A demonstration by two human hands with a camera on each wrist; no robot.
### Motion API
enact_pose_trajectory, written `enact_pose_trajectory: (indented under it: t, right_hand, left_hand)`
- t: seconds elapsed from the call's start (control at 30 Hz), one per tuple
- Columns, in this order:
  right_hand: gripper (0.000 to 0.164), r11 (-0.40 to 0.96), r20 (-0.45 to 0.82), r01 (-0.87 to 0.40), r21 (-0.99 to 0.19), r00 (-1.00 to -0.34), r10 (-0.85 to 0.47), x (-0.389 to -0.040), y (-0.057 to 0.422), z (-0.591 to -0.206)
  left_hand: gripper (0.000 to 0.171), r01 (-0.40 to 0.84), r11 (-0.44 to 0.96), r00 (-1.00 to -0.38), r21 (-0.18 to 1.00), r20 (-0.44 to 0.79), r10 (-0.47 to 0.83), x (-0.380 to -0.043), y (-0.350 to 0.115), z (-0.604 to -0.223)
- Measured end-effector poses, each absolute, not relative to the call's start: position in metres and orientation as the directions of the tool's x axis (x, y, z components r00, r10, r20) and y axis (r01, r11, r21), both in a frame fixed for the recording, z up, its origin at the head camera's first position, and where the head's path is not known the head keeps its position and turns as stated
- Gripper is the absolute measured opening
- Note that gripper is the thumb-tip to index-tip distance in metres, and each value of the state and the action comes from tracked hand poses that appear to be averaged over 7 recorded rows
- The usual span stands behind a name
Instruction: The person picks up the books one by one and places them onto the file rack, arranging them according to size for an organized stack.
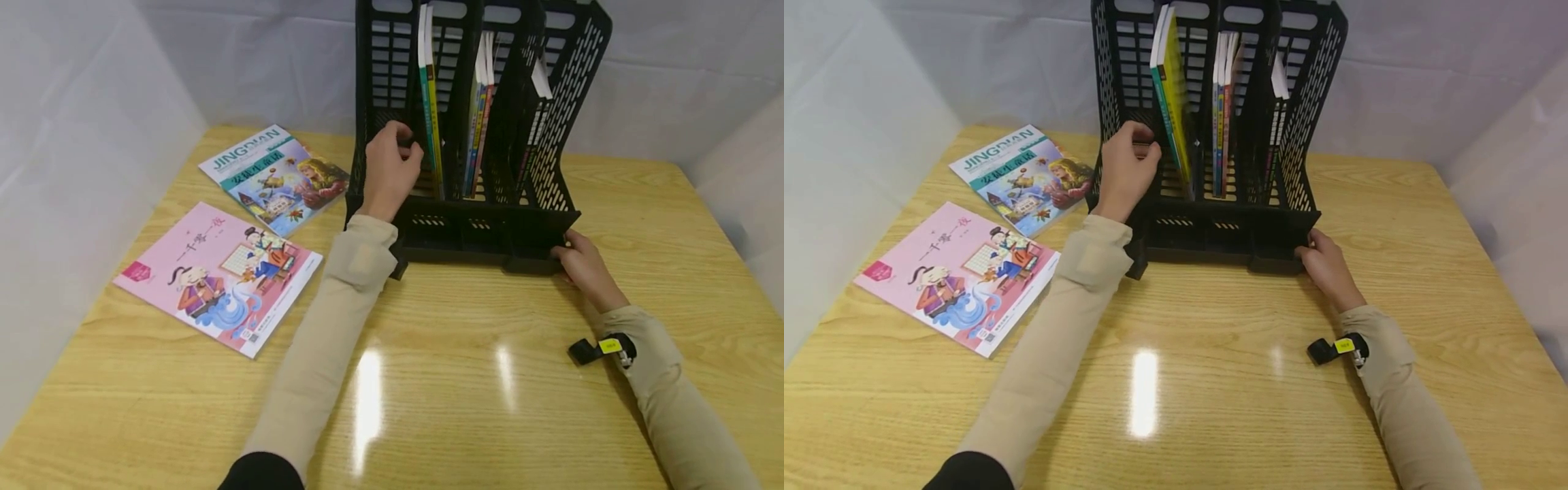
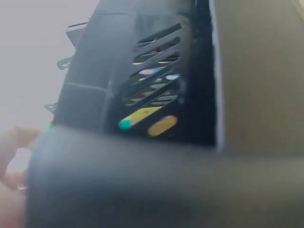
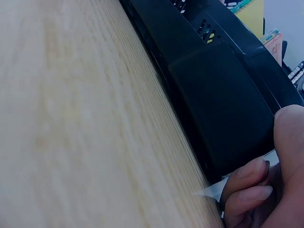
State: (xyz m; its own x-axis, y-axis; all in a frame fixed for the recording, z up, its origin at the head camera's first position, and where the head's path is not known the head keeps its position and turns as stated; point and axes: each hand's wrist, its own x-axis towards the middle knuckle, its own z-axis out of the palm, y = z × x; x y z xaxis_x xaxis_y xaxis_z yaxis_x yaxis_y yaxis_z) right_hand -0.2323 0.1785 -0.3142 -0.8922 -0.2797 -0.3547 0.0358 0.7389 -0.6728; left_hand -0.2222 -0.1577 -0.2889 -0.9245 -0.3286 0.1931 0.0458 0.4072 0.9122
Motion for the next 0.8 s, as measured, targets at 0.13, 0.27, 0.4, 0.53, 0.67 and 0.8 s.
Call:
enact_pose_trajectory:
  t: [0.13, 0.27, 0.4, 0.53, 0.67, 0.8]
  right_hand:
    - [0.029, 0.738, -0.345, 0.031, -0.674, -0.897, -0.277, -0.233, 0.179, -0.313]
    - [0.029, 0.738, -0.335, 0.025, -0.674, -0.901, -0.275, -0.233, 0.180, -0.312]
    - [0.033, 0.731, -0.340, 0.021, -0.682, -0.894, -0.291, -0.233, 0.179, -0.312]
    - [0.036, 0.730, -0.347, 0.017, -0.684, -0.887, -0.305, -0.233, 0.178, -0.314]
    - [0.038, 0.737, -0.359, 0.027, -0.675, -0.885, -0.296, -0.233, 0.179, -0.315]
    - [0.039, 0.736, -0.359, 0.036, -0.676, -0.888, -0.286, -0.234, 0.180, -0.316]
  left_hand:
    - [0.018, 0.101, 0.392, -0.904, 0.914, 0.249, -0.348, -0.216, -0.169, -0.279]
    - [0.019, 0.066, 0.357, -0.906, 0.932, 0.206, -0.369, -0.211, -0.189, -0.269]
    - [0.024, -0.155, 0.365, -0.876, 0.918, 0.043, -0.480, -0.204, -0.221, -0.271]
    - [0.038, -0.463, 0.313, -0.763, 0.829, -0.193, -0.617, -0.194, -0.259, -0.287]
    - [0.064, -0.665, 0.250, -0.640, 0.704, -0.366, -0.676, -0.182, -0.286, -0.313]
    - [0.083, -0.742, 0.213, -0.570, 0.635, -0.431, -0.699, -0.178, -0.295, -0.340]
